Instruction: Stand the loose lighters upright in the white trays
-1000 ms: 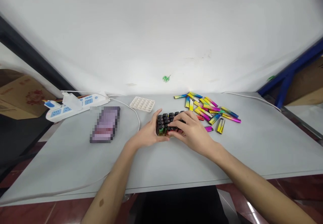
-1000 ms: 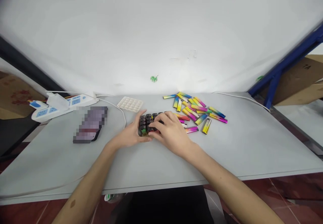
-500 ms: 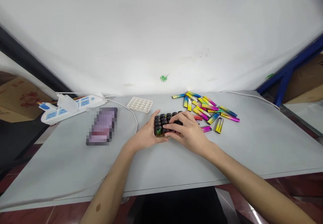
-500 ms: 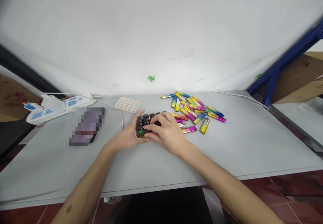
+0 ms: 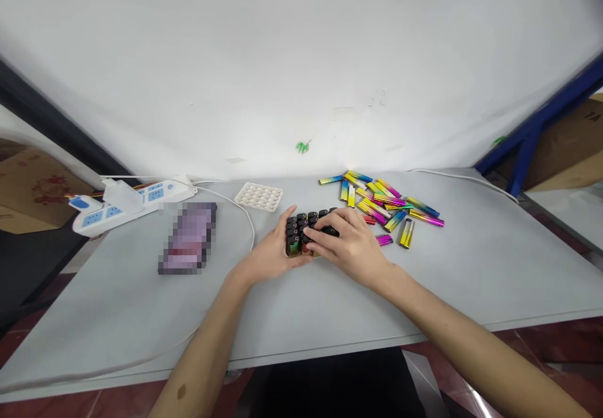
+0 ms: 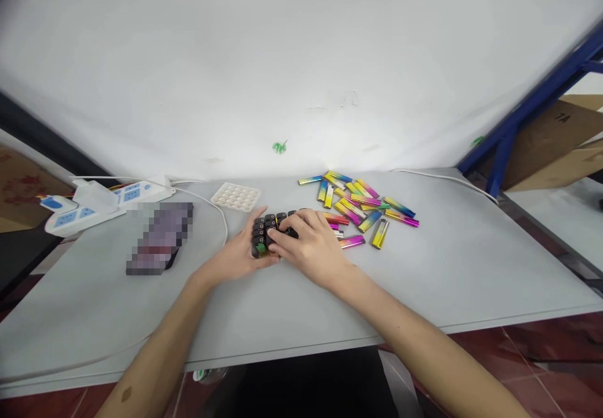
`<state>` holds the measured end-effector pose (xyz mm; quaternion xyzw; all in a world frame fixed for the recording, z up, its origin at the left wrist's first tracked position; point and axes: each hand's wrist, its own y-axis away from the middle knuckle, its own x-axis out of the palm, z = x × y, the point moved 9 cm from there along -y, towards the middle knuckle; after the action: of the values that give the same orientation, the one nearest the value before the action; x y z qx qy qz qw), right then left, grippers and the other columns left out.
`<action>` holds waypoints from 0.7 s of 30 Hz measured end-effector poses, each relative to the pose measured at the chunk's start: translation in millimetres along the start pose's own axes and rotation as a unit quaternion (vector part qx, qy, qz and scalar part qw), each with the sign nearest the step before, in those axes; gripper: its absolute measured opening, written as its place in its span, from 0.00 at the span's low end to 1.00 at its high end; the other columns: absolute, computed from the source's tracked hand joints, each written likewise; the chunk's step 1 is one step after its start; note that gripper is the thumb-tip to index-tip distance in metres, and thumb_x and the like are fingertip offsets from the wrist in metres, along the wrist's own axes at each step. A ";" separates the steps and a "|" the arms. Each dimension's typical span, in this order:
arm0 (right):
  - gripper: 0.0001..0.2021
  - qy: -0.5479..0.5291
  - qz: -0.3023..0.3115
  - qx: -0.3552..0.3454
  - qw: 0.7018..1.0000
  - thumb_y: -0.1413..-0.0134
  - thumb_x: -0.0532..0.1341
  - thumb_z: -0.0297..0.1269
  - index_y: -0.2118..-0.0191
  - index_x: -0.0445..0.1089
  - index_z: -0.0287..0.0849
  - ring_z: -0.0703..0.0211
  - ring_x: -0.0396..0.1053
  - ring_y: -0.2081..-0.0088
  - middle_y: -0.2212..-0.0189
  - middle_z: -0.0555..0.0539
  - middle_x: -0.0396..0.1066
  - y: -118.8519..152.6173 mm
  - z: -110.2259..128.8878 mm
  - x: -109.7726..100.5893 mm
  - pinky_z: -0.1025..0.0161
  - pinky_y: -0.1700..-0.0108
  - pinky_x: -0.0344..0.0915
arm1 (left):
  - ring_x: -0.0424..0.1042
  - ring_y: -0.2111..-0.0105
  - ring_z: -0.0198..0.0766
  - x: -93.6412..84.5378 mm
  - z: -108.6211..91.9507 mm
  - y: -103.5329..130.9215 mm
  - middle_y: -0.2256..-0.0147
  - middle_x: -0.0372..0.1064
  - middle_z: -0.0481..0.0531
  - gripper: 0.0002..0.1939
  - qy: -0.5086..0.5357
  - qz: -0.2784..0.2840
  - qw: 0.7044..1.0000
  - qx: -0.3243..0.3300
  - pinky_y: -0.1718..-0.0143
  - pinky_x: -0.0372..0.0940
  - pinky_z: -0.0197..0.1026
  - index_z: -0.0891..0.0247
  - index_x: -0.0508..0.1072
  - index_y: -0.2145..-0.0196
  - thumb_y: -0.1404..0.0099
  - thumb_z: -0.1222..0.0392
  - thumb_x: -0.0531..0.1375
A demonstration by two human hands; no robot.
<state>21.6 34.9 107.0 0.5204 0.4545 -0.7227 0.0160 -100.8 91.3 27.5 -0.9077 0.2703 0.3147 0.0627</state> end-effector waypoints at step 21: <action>0.08 0.056 0.014 -0.047 0.997 0.38 0.63 0.33 0.55 0.77 0.43 0.50 0.64 0.56 0.60 0.44 0.75 -5.6 12.8 -1.1 0.54 0.59 0.59 | 0.72 0.49 0.53 -0.4 8.4 -3.8 0.44 0.67 0.59 0.60 0.021 -0.025 0.999 -0.029 0.48 0.67 0.55 0.52 0.36 0.29 0.47 0.51 0.71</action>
<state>9.9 29.1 112.0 0.5655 0.4808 -0.6696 0.0254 -103.5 97.1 20.9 -0.9220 0.2397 0.3016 0.0385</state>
